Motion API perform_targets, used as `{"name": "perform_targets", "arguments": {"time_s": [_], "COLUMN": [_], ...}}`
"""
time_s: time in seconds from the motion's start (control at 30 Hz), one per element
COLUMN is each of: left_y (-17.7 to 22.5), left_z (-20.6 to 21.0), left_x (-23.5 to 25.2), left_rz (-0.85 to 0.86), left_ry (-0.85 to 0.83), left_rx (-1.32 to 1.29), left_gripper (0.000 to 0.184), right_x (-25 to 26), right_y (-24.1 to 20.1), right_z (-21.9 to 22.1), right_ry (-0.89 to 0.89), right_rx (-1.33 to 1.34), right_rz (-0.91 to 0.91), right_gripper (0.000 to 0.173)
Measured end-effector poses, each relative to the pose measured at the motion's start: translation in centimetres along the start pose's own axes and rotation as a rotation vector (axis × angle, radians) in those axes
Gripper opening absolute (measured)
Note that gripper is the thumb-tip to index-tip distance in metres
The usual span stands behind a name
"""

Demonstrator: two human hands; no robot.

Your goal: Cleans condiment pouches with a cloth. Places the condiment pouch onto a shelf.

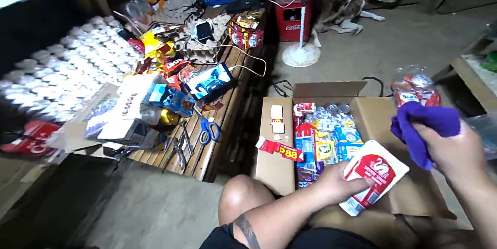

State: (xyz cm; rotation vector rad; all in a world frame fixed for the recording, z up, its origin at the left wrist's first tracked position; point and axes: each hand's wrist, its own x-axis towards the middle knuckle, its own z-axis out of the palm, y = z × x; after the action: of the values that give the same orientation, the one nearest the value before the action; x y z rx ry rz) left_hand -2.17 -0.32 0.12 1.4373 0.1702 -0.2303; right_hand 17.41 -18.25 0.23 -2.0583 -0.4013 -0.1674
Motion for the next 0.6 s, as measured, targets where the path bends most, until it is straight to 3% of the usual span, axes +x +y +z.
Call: {"name": "perform_targets", "arguments": {"time_s": [0.07, 0.13, 0.2, 0.27, 0.4, 0.6], "left_y": [-0.1, 0.1, 0.1, -0.4, -1.3, -1.6], "left_z": [0.0, -0.3, -0.5, -0.6, 0.0, -1.6], "left_x": [-0.1, -0.2, 0.2, 0.7, 0.9, 2.2], "left_rz": [0.034, 0.041, 0.024, 0.046, 0.143, 0.076], "left_ry": [0.057, 0.136, 0.213, 0.273, 0.347, 0.41], "left_rx": [-0.088, -0.168, -0.192, -0.182, -0.196, -0.299], "left_gripper": [0.043, 0.044, 0.047, 0.05, 0.046, 0.051], "right_x": [-0.5, -2.1, -3.6, -4.8, -7.9, -9.9], "right_y": [-0.2, -1.7, -3.3, -4.5, -4.6, -4.2], "right_z": [0.1, 0.5, 0.9, 2.0, 4.4, 5.3], "right_ry": [0.046, 0.056, -0.01, -0.155, -0.504, -0.676], "right_rx": [0.1, 0.122, 0.165, 0.129, 0.001, 0.001], "right_rz": [-0.032, -0.184, -0.472, -0.587, -0.428, -0.468], "right_gripper": [0.062, 0.067, 0.053, 0.044, 0.083, 0.09]}}
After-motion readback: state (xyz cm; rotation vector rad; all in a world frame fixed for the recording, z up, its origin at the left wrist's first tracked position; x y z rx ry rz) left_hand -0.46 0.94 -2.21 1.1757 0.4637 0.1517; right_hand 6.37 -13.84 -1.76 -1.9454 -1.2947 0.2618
